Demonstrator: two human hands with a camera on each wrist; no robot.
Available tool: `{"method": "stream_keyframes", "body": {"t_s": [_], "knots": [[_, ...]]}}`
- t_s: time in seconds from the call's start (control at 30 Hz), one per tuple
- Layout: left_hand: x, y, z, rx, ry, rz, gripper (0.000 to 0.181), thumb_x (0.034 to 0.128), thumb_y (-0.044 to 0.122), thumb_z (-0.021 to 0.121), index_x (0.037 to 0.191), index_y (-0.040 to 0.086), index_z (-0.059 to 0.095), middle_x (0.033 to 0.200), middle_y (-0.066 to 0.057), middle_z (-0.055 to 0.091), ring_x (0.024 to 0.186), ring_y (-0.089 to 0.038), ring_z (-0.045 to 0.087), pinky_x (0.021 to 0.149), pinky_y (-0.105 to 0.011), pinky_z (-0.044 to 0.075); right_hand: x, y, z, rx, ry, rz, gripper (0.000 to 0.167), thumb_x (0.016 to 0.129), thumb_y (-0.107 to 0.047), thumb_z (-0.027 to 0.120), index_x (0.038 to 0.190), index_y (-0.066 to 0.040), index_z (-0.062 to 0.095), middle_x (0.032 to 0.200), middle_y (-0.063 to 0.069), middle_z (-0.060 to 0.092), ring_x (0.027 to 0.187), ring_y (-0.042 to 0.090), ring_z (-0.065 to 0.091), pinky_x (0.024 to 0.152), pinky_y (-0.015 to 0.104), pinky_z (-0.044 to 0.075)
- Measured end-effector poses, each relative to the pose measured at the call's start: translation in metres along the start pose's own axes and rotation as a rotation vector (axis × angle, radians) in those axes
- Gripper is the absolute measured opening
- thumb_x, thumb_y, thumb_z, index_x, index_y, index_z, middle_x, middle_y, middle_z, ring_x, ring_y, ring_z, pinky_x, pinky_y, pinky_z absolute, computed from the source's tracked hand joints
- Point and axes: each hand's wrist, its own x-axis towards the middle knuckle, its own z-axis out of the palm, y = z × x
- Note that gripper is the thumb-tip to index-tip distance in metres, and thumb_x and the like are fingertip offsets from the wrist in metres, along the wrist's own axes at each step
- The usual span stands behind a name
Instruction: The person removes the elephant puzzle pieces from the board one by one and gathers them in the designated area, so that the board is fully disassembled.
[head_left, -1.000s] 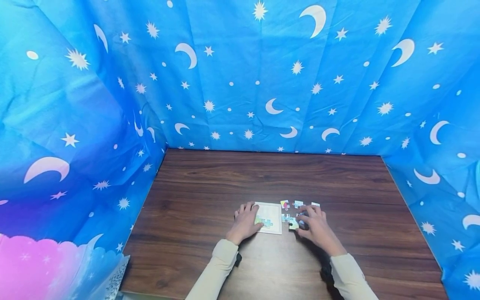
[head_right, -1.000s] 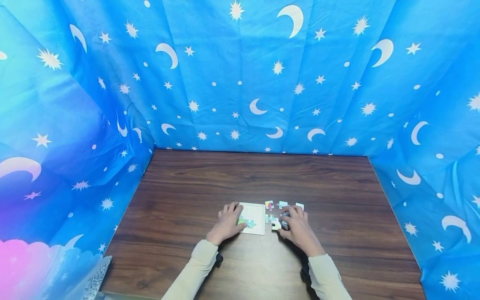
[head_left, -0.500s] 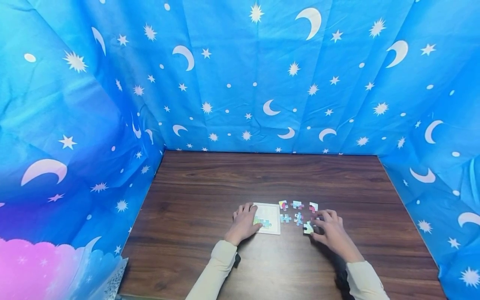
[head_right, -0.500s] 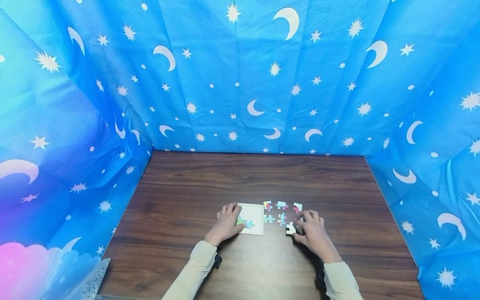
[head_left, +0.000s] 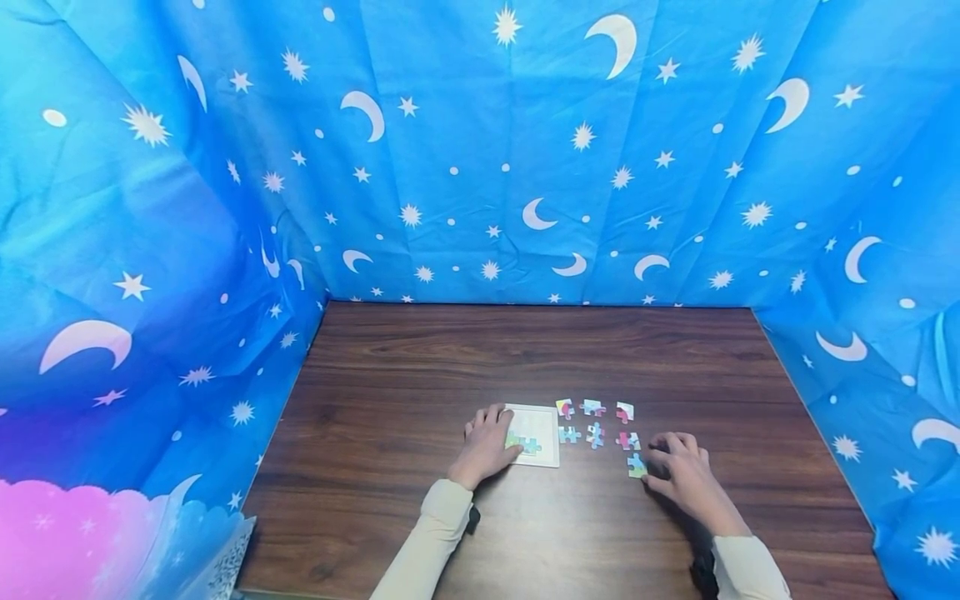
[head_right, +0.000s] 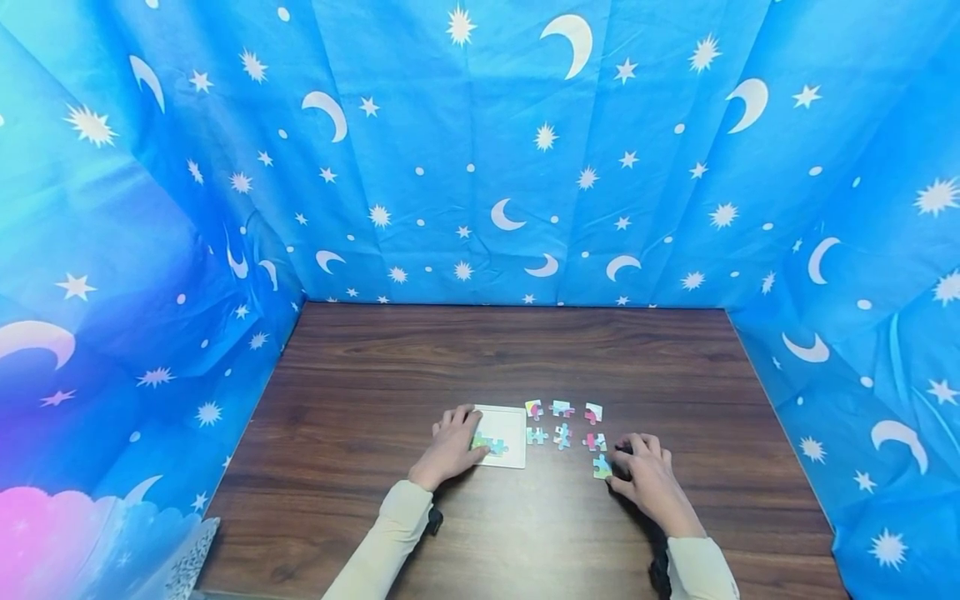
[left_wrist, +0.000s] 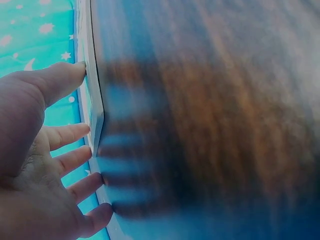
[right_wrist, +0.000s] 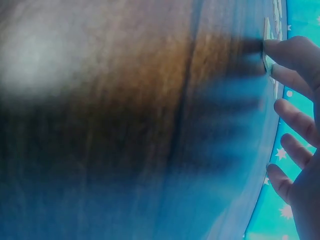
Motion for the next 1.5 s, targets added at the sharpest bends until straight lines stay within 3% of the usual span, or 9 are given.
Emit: {"method": "stream_keyframes", "body": {"t_s": [0.23, 0.57, 0.73, 0.93, 1.17, 1.5], "knots": [[-0.001, -0.001, -0.002, -0.008, -0.008, -0.005, 0.064, 0.0935, 0.039, 0.071, 0.146, 0.008, 0.051, 0.151, -0.015, 0.042, 0.133, -0.037, 0.041, 0.098, -0.054, 0.039, 0.0, -0.002, -0.002, 0.011, -0.055, 0.037, 0.033, 0.079, -0.016, 0.085, 0.109, -0.005, 0.078, 0.117, 0.019, 0.059, 0.114, 0.047, 0.045, 0.083, 0.063, 0.037], [-0.003, -0.004, -0.003, -0.022, 0.013, 0.022, 0.058, 0.0945, 0.035, 0.069, 0.142, 0.006, 0.053, 0.148, -0.018, 0.045, 0.129, -0.038, 0.044, 0.095, -0.054, 0.04, 0.005, -0.002, -0.001, 0.079, 0.053, 0.035, 0.032, 0.079, -0.014, 0.082, 0.108, -0.002, 0.075, 0.114, 0.021, 0.06, 0.109, 0.045, 0.046, 0.078, 0.059, 0.036], [-0.003, -0.006, -0.004, -0.001, -0.022, 0.017, 0.049, 0.1009, 0.029, 0.058, 0.146, 0.01, 0.051, 0.15, -0.013, 0.044, 0.132, -0.034, 0.043, 0.096, -0.049, 0.04, 0.015, -0.012, 0.003, 0.097, 0.092, 0.022, 0.027, 0.079, -0.011, 0.081, 0.104, -0.003, 0.075, 0.111, 0.021, 0.061, 0.107, 0.046, 0.048, 0.078, 0.058, 0.037], [-0.002, -0.007, -0.003, 0.02, -0.014, 0.026, 0.047, 0.1002, 0.021, 0.056, 0.147, 0.012, 0.051, 0.151, -0.011, 0.044, 0.132, -0.031, 0.043, 0.093, -0.046, 0.04, 0.029, -0.024, 0.014, 0.118, 0.104, 0.0, 0.025, 0.08, -0.011, 0.081, 0.103, -0.002, 0.075, 0.113, 0.022, 0.062, 0.108, 0.044, 0.047, 0.079, 0.058, 0.037], [0.0, -0.01, 0.0, 0.008, -0.014, 0.043, 0.046, 0.1008, 0.017, 0.052, 0.147, 0.014, 0.051, 0.152, -0.01, 0.043, 0.134, -0.032, 0.041, 0.093, -0.047, 0.038, 0.047, -0.039, 0.03, 0.145, 0.061, 0.008, 0.025, 0.083, -0.015, 0.08, 0.104, -0.004, 0.075, 0.12, 0.02, 0.061, 0.113, 0.042, 0.045, 0.082, 0.056, 0.037], [0.002, -0.017, 0.006, -0.03, 0.01, 0.048, 0.047, 0.1006, 0.017, 0.05, 0.148, 0.014, 0.051, 0.153, -0.01, 0.043, 0.135, -0.033, 0.04, 0.096, -0.051, 0.037, 0.075, -0.075, 0.055, 0.153, 0.085, -0.125, 0.025, 0.079, -0.017, 0.082, 0.1, -0.006, 0.075, 0.115, 0.017, 0.063, 0.111, 0.043, 0.048, 0.087, 0.063, 0.038]]}}
